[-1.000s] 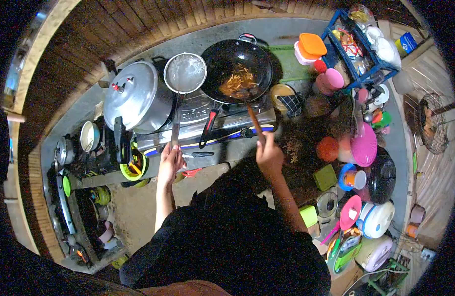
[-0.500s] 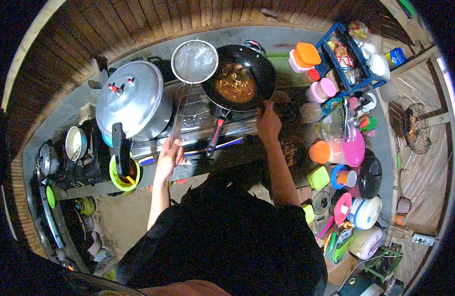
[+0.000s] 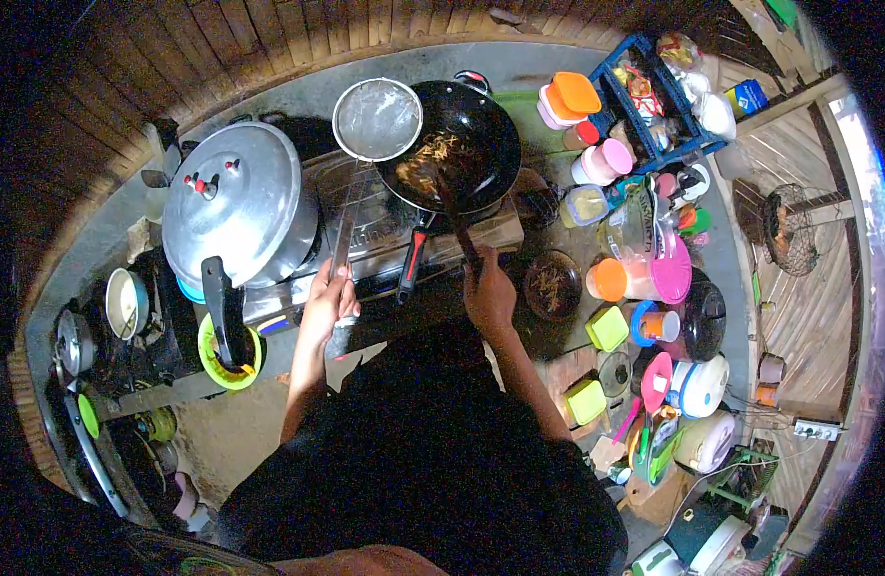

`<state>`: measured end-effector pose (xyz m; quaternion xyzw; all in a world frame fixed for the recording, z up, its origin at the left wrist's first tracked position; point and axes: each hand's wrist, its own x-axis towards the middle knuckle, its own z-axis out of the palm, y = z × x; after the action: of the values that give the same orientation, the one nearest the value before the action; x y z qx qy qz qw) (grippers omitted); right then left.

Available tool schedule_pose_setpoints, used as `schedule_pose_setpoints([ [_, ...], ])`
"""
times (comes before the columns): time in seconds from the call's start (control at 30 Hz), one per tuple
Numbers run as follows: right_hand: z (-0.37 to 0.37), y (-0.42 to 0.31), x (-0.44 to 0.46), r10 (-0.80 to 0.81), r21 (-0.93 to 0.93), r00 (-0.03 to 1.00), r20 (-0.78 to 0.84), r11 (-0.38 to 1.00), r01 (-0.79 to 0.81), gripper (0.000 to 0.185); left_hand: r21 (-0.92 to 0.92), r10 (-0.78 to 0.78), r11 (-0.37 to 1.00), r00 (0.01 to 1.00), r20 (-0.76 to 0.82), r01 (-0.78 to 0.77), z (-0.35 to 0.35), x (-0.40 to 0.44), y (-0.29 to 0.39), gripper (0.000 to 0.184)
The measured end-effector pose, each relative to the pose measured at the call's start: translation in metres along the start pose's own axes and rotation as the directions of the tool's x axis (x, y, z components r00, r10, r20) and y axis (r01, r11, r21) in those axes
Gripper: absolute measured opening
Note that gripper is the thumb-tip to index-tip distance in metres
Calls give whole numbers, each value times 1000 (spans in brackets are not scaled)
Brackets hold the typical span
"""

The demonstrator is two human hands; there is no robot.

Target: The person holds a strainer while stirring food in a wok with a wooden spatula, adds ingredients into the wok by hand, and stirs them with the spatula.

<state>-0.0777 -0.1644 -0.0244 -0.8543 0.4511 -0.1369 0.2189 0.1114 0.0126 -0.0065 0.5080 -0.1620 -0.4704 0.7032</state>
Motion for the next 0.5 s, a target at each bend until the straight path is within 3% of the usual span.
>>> schedule_pose_setpoints([
  [0.17,19,-6,56,-151,5,976,-154,988,153,38,19,3,1000,1000,12,-3,2,-1,6,16],
  [0.37,-2,21,58,41,-35,975,-218,998,-50,31,49,24,998,999,25,-26,0,-1,9,16],
  [0.4,-17,14,49,148,-54,983,-111,987,-154,31,48,21,999,999,28,-22,-1,-1,9,16],
  [0.5,-31,14,13,177,-55,981,-83,982,-182,32,32,22,999,999,43,-24,-1,0,4,16],
])
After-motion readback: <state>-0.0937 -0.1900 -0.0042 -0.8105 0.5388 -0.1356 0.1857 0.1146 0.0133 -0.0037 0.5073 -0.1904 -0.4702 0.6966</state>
